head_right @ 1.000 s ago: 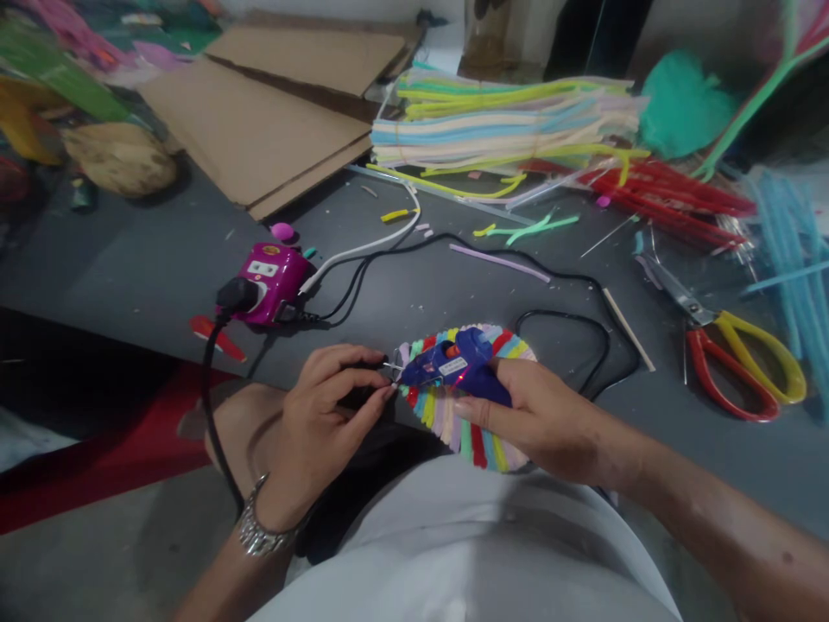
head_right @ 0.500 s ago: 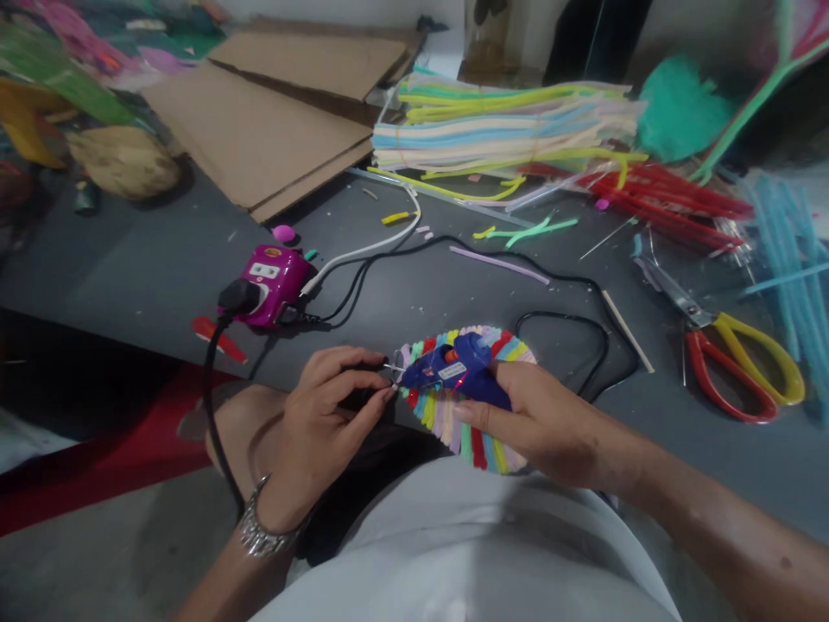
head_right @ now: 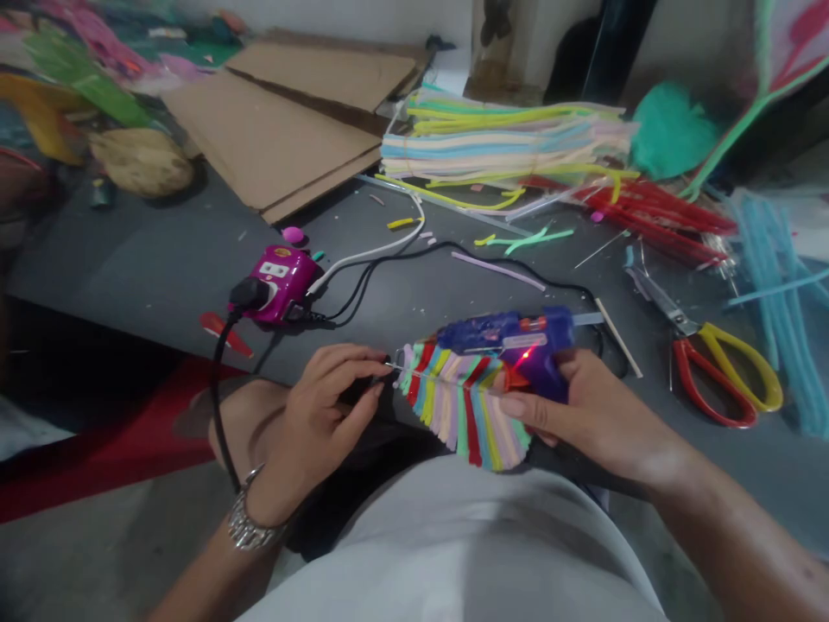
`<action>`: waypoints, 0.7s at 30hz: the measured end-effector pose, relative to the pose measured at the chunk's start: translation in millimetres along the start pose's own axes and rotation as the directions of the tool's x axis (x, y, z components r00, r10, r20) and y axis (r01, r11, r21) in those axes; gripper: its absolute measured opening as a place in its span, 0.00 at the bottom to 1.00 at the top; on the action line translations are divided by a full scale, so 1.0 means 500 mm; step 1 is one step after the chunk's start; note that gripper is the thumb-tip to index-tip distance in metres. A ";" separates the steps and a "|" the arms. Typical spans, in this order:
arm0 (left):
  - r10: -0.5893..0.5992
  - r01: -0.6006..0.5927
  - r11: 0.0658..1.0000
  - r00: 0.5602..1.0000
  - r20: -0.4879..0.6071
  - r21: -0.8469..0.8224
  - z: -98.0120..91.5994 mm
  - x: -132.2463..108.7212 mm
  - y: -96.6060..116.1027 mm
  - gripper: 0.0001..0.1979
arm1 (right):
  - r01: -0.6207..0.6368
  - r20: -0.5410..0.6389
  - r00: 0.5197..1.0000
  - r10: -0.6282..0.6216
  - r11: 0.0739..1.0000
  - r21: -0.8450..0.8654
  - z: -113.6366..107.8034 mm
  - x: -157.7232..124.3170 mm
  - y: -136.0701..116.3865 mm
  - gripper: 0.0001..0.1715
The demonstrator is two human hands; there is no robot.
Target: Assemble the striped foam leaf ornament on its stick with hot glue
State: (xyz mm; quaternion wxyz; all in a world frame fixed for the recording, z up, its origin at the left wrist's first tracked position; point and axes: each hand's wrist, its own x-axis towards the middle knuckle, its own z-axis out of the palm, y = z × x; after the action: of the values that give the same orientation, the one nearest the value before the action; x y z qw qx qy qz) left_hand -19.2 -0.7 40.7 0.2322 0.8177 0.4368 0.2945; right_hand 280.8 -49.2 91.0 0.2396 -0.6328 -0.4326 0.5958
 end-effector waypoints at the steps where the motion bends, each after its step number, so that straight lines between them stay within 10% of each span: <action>1: 0.002 -0.002 1.000 1.000 0.013 0.003 -0.003 0.002 0.000 0.09 | 0.035 -0.072 0.997 -0.032 0.999 0.035 0.004 0.000 -0.004 0.26; 5: 0.021 -0.023 1.000 0.998 0.060 0.018 -0.010 0.017 -0.003 0.10 | 0.209 -0.277 0.949 -0.152 0.959 0.191 0.050 0.025 -0.041 0.24; 14: 0.069 -0.076 0.996 0.987 0.146 0.042 -0.008 0.050 -0.019 0.11 | 0.199 -0.069 0.980 -0.187 0.938 0.284 0.147 0.121 -0.063 0.23; 21: 0.058 -0.074 0.996 0.968 0.245 0.055 -0.013 0.071 -0.028 0.10 | 0.275 -0.133 0.961 -0.243 0.891 0.361 0.157 0.131 -0.055 0.16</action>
State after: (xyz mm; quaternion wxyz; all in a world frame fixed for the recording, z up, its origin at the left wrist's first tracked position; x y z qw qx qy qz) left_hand -15.8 37.2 46.4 0.2480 0.8687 0.3867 0.1855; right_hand 192.7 3.0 64.1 0.4518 -0.5364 -0.3802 0.6030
